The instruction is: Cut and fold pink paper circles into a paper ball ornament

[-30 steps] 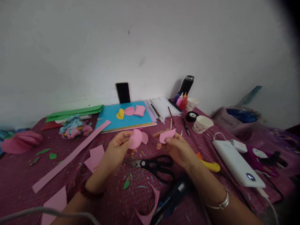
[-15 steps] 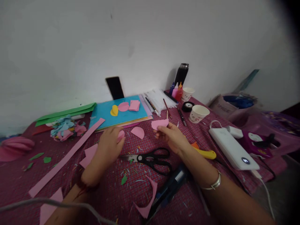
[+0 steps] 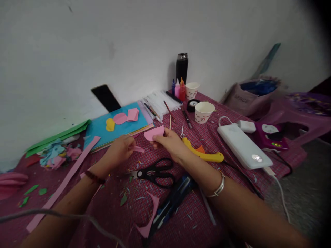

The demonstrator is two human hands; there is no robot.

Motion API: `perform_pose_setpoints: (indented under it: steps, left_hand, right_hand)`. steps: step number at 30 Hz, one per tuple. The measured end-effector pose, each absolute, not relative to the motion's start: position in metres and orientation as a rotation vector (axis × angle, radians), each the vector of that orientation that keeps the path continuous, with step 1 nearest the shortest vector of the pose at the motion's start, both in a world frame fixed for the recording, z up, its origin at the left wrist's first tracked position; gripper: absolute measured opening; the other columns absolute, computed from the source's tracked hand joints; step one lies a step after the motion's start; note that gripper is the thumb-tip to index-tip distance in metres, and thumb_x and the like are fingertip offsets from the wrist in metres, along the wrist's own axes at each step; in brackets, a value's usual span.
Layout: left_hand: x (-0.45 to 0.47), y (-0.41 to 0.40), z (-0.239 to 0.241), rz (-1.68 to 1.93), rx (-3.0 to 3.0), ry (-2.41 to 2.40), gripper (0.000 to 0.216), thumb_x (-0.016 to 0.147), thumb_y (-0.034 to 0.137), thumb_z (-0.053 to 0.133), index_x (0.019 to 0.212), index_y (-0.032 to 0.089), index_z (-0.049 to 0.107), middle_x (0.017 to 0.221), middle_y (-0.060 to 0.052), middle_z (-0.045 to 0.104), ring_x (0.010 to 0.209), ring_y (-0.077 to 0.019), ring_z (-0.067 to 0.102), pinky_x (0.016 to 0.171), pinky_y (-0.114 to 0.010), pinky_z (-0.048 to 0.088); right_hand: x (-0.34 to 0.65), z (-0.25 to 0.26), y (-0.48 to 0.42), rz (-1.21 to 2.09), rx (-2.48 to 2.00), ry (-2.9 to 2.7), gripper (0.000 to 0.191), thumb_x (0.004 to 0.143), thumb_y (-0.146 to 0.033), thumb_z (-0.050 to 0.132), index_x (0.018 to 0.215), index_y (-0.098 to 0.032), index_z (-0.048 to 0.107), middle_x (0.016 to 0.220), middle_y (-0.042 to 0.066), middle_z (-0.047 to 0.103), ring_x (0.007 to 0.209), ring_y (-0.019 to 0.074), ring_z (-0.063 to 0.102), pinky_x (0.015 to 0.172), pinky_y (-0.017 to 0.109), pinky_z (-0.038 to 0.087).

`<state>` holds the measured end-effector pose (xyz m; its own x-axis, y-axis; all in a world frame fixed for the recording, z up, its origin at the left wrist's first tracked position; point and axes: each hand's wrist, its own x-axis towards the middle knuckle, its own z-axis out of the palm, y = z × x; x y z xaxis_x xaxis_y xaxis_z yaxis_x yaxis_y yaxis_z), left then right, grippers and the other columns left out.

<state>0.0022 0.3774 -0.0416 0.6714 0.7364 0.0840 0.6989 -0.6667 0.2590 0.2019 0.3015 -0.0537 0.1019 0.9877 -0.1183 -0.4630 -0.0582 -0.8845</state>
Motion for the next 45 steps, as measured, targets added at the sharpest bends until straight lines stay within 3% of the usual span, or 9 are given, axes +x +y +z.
perform_pose_setpoints:
  steps: [3, 7, 12, 17, 22, 28, 34, 41, 45]
  left_hand:
    - [-0.006, 0.371, -0.047, 0.200, 2.715, 1.208, 0.006, 0.077, 0.016, 0.049, 0.075, 0.020, 0.053, 0.074, -0.005, 0.061, 0.071, -0.0211, 0.056, 0.068, -0.032, 0.043]
    - [-0.013, 0.364, -0.057, 0.328, 2.592, 1.237, 0.013, 0.078, 0.015, 0.048, 0.089, 0.019, 0.055, 0.085, -0.005, 0.065, 0.078, -0.0203, 0.060, 0.073, -0.033, 0.046]
    - [-0.020, 0.354, -0.054, 0.441, 2.776, 1.144, 0.013, 0.081, 0.014, 0.048, 0.075, 0.019, 0.059, 0.082, -0.007, 0.067, 0.083, -0.0224, 0.060, 0.080, -0.038, 0.047]
    - [-0.026, 0.318, -0.035, 0.824, 2.876, 1.129, 0.016, 0.081, 0.008, 0.052, 0.083, 0.020, 0.063, 0.107, -0.009, 0.067, 0.109, -0.0251, 0.056, 0.098, -0.044, 0.042]
    - [-0.024, 0.288, -0.029, 1.095, 2.566, 1.225, 0.015, 0.081, 0.010, 0.052, 0.081, 0.021, 0.063, 0.135, -0.010, 0.052, 0.124, -0.0268, 0.049, 0.099, -0.045, 0.043]
    - [-0.020, 0.285, -0.037, 1.033, 2.010, 1.278, 0.008, 0.078, 0.015, 0.053, 0.078, 0.022, 0.057, 0.105, -0.008, 0.069, 0.106, -0.0242, 0.061, 0.094, -0.040, 0.044]
    - [-0.007, 0.280, -0.032, 1.022, 1.710, 1.245, 0.004, 0.073, 0.017, 0.058, 0.071, 0.019, 0.060, 0.069, 0.000, 0.063, 0.061, -0.0150, 0.055, 0.059, -0.025, 0.040]
    - [-0.005, 0.280, -0.027, 1.067, 1.400, 1.205, 0.012, 0.071, 0.027, 0.068, 0.070, 0.017, 0.063, 0.069, 0.000, 0.062, 0.065, -0.0131, 0.055, 0.062, -0.024, 0.042]
    - [-0.007, 0.284, -0.030, 1.190, 1.283, 1.177, 0.026, 0.066, 0.024, 0.074, 0.088, 0.017, 0.063, 0.067, 0.004, 0.059, 0.060, -0.0102, 0.053, 0.056, -0.021, 0.042]
  right_hand:
    - [0.202, -0.055, 0.302, 1.368, -0.972, -0.730, 0.008, 0.071, -0.012, 0.061, 0.078, -0.016, 0.059, 0.066, -0.001, 0.067, 0.050, 0.0082, 0.055, 0.051, 0.022, 0.045]
    - [0.200, -0.058, 0.302, 1.367, -0.968, -0.764, 0.008, 0.071, -0.013, 0.062, 0.077, -0.016, 0.059, 0.066, -0.001, 0.067, 0.050, 0.0081, 0.055, 0.050, 0.022, 0.044]
    - [0.199, -0.058, 0.300, 1.364, -0.969, -0.794, 0.010, 0.069, -0.018, 0.065, 0.077, -0.017, 0.059, 0.066, -0.002, 0.066, 0.054, 0.0088, 0.056, 0.053, 0.022, 0.045]
    - [0.199, -0.055, 0.294, 1.364, -0.953, -0.945, 0.012, 0.067, -0.025, 0.068, 0.071, -0.017, 0.060, 0.055, -0.006, 0.057, 0.052, 0.0083, 0.049, 0.054, 0.022, 0.040]
    - [0.194, -0.053, 0.288, 1.393, -0.928, -1.012, 0.019, 0.068, -0.028, 0.072, 0.062, -0.017, 0.057, 0.053, -0.007, 0.053, 0.053, 0.0080, 0.046, 0.056, 0.022, 0.035]
    - [0.185, -0.050, 0.277, 1.699, -0.760, -0.948, 0.025, 0.064, -0.032, 0.080, 0.073, -0.016, 0.064, 0.070, -0.004, 0.063, 0.066, 0.0102, 0.058, 0.068, 0.024, 0.045]
    - [0.176, -0.051, 0.269, 1.845, -0.757, -0.862, 0.026, 0.062, -0.029, 0.083, 0.074, -0.015, 0.064, 0.070, -0.004, 0.064, 0.063, 0.0081, 0.060, 0.067, 0.022, 0.049]
    - [0.175, -0.054, 0.272, 1.789, -0.845, -0.829, 0.028, 0.061, -0.030, 0.083, 0.070, -0.015, 0.062, 0.066, -0.004, 0.062, 0.060, 0.0086, 0.058, 0.063, 0.022, 0.048]
    - [0.176, -0.054, 0.273, 1.625, -0.853, -0.876, 0.026, 0.065, -0.032, 0.080, 0.071, -0.016, 0.060, 0.066, -0.005, 0.059, 0.060, 0.0086, 0.053, 0.061, 0.021, 0.042]
